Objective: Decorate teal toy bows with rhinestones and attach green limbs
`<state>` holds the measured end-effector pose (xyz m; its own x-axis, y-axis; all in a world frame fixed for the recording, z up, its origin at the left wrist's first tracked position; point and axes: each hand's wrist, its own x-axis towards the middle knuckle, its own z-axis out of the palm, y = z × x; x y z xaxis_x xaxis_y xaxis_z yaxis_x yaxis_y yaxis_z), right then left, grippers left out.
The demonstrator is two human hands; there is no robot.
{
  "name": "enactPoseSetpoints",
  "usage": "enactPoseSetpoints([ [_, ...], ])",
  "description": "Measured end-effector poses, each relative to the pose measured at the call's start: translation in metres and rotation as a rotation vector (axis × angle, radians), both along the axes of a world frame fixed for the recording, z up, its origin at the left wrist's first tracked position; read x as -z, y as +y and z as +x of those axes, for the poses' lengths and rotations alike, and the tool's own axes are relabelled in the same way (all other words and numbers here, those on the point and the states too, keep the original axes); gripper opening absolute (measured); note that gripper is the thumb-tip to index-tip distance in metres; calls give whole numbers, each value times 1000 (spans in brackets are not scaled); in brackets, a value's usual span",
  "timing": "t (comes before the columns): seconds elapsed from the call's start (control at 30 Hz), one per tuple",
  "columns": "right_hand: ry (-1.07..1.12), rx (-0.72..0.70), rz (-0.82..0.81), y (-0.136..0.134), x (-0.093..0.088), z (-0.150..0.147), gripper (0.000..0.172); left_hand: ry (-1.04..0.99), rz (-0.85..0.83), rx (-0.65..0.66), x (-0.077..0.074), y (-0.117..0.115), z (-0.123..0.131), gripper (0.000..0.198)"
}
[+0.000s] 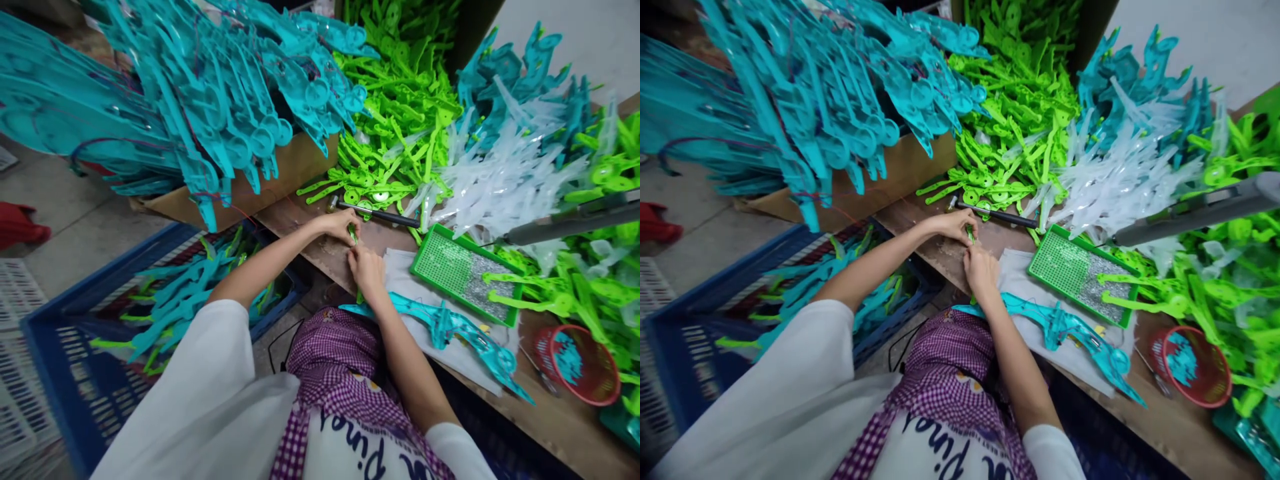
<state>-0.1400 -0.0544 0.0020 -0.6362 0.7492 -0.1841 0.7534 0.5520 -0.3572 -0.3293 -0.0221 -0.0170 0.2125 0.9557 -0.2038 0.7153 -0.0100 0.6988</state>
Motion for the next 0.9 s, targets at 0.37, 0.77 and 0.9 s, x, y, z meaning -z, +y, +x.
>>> enactPoseSetpoints([
  [0.37, 116, -23, -34, -2, -7, 34, 48, 117, -7, 35, -9, -7, 9, 32],
  [0.77, 453, 86, -490, 17, -9, 57, 34, 152, 19, -14, -9, -18, 19, 30],
  [0.9, 600, 132, -616, 18, -5, 56, 42, 134, 19, -30, -16, -24, 22, 29],
])
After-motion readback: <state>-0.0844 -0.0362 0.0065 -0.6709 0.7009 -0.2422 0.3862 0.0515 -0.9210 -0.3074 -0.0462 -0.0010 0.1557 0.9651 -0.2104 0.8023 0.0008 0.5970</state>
